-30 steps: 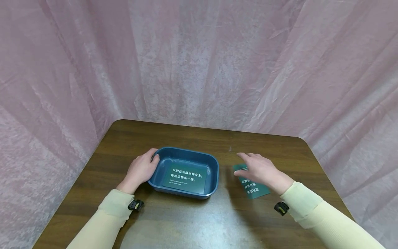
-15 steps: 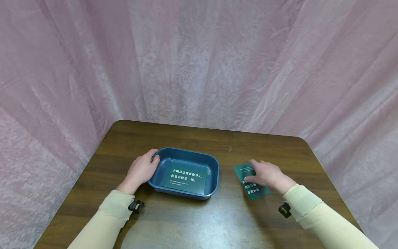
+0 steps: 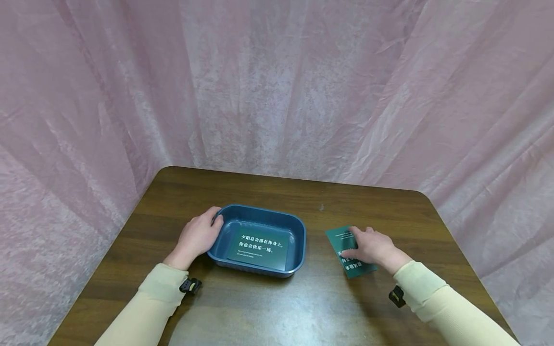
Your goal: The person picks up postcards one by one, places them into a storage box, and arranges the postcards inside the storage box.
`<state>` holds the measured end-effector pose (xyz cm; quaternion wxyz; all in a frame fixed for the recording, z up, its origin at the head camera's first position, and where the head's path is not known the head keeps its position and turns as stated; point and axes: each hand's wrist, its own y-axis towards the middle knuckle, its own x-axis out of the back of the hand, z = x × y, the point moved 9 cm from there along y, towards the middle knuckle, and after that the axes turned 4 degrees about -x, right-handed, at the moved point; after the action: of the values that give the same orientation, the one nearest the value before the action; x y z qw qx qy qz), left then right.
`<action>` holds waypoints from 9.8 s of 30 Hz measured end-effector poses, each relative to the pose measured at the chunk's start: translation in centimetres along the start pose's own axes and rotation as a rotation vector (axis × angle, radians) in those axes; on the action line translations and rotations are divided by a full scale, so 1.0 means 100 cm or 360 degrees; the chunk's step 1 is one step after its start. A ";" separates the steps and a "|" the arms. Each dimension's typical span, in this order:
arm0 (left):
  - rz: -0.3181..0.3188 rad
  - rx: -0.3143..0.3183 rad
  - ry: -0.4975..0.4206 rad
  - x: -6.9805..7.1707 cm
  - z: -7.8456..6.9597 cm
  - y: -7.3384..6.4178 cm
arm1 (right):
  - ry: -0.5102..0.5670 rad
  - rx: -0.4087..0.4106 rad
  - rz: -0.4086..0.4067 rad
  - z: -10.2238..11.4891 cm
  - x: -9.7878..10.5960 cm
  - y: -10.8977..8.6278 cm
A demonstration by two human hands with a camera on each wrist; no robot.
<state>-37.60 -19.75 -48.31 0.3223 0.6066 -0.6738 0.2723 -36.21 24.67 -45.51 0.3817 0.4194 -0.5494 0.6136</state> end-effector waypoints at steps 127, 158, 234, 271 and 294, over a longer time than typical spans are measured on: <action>0.0004 0.0003 -0.0009 -0.001 -0.003 -0.003 | 0.0965 0.0312 -0.0232 0.008 0.084 -0.003; 0.0019 0.0030 0.0000 -0.003 -0.005 -0.001 | 0.0941 0.0656 -0.0040 0.140 0.115 0.005; 0.0025 0.0019 0.0004 -0.004 -0.010 -0.002 | -0.0443 0.0773 -0.0274 0.265 0.011 0.042; 0.0049 0.0011 -0.0003 -0.005 -0.008 -0.002 | -0.0510 0.0950 0.0170 0.297 -0.011 0.015; 0.0045 0.0037 0.0101 -0.003 -0.013 -0.006 | -0.0497 0.0965 0.0205 0.292 -0.015 0.012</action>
<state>-36.86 -18.64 -47.70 0.3324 0.5917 -0.6686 0.3039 -34.04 -4.54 -46.01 0.1116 0.5672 -0.4191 0.7002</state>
